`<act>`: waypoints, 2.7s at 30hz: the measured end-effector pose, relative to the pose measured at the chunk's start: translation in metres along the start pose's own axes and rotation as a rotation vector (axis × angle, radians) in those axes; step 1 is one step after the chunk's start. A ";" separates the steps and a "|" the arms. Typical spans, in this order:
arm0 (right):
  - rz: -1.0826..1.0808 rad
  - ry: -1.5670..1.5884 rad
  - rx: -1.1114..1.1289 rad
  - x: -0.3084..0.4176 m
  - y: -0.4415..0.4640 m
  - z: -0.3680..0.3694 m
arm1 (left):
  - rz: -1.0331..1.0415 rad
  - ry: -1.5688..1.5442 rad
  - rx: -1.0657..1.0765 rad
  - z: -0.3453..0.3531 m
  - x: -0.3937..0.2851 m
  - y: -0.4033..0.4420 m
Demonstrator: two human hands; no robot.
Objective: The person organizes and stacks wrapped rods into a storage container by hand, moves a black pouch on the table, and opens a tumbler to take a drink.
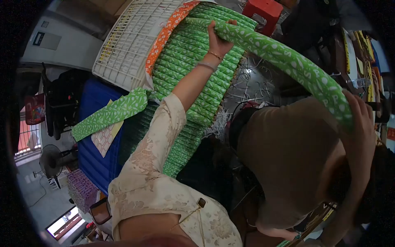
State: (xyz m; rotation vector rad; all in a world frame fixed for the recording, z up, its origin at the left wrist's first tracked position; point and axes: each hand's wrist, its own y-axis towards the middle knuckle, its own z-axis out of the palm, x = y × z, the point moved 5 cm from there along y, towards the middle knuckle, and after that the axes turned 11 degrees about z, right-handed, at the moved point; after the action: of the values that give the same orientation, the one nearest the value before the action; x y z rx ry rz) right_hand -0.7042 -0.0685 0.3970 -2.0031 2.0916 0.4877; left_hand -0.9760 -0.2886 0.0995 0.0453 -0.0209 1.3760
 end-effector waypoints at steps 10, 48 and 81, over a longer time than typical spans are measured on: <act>0.081 -0.001 0.353 -0.036 0.118 0.126 | 0.015 0.165 -0.052 -0.047 -0.010 0.060; 0.230 0.429 0.178 0.202 0.274 0.347 | 0.386 2.715 -0.067 -0.100 -0.169 0.066; 1.249 1.894 0.598 0.199 0.231 0.384 | 0.215 2.699 -0.111 -0.122 -0.209 0.082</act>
State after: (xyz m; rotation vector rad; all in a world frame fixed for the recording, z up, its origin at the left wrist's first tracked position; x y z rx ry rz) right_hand -0.9763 -0.1047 -0.0092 -0.0621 3.1549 -2.4342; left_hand -1.0987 -0.4718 -0.0290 -1.8769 2.1027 0.6281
